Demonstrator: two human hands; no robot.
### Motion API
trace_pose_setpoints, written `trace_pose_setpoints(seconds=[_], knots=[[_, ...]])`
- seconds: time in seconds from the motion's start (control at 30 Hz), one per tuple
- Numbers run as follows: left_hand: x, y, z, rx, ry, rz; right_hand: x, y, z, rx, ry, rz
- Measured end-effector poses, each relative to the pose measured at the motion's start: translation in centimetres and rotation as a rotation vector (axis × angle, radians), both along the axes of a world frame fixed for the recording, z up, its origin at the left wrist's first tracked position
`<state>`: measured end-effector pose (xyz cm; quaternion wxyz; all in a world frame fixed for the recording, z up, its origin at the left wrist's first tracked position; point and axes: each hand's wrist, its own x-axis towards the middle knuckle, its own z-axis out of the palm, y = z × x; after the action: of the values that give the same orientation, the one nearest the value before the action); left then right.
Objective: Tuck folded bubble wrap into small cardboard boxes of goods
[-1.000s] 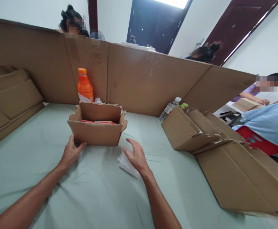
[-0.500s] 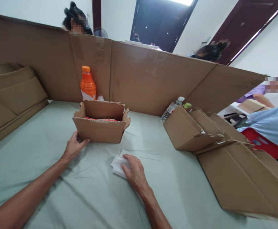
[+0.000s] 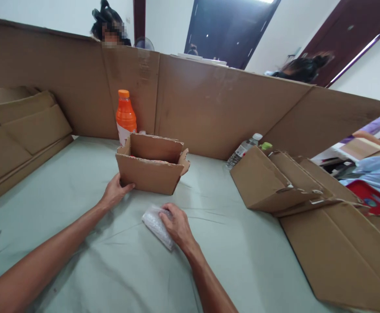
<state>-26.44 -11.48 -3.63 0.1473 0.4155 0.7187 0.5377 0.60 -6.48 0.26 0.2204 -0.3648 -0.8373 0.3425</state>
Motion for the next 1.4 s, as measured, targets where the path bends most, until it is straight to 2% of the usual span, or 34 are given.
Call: trace_pose_setpoints(seconds=[0.17, 0.27, 0.33, 0.37, 0.4, 0.47, 0.53, 0.6, 0.7, 0.8, 0.87, 0.97, 1.07, 1.17, 1.27, 1.4], knots=[[1.1, 0.6, -0.2, 0.02, -0.054, 0.048, 1.6, -3.3, 3.3, 0.116, 0.077, -0.039], [1.6, -1.0, -0.5, 0.006, -0.099, 0.124, 1.9, -5.7, 5.4, 0.029, 0.112, 0.159], [1.7, -3.0, -0.3, -0.003, -0.104, 0.164, 2.2, -6.7, 6.1, -0.085, 0.133, 0.312], [1.8, -4.2, -0.1, -0.014, -0.091, 0.171, 2.4, -6.8, 6.1, -0.124, 0.144, 0.34], [1.9, -5.6, 0.3, -0.033, -0.068, 0.164, 2.7, -6.8, 5.9, -0.144, 0.147, 0.32], [2.4, -8.5, 1.0, -0.092, -0.005, 0.094, 3.4, -6.0, 4.9, -0.146, 0.1, 0.188], [3.3, -11.4, 1.6, -0.144, 0.069, -0.046, 3.9, -4.8, 3.0, -0.091, -0.004, 0.054], [4.5, -13.7, 1.8, -0.165, 0.15, -0.199, 4.1, -3.8, 0.7, 0.035, -0.11, -0.018], [6.7, -15.8, 1.5, -0.182, 0.247, -0.335, 3.8, -3.4, -2.5, 0.248, -0.201, -0.056], [8.8, -16.7, 1.2, -0.181, 0.308, -0.406, 3.0, -4.0, -4.0, 0.356, -0.199, -0.028], [9.9, -17.1, 1.1, -0.164, 0.348, -0.445, 2.4, -4.5, -3.8, 0.402, -0.168, 0.018], [10.8, -17.9, 1.3, -0.111, 0.375, -0.463, 1.5, -4.5, -2.5, 0.487, -0.106, 0.054], [10.9, -18.8, 1.5, -0.041, 0.376, -0.412, -0.2, -3.6, -1.0, 0.587, -0.06, 0.043], [11.0, -19.6, 1.6, 0.0, 0.39, -0.354, -1.9, -2.7, -0.7, 0.621, -0.132, 0.011], [11.3, -19.8, 1.4, -0.003, 0.374, -0.329, -2.3, -2.8, -1.3, 0.557, -0.181, -0.003], [12.0, -19.8, 1.2, 0.018, 0.311, -0.329, 0.0, -4.5, -1.3, 0.351, -0.079, 0.088]])
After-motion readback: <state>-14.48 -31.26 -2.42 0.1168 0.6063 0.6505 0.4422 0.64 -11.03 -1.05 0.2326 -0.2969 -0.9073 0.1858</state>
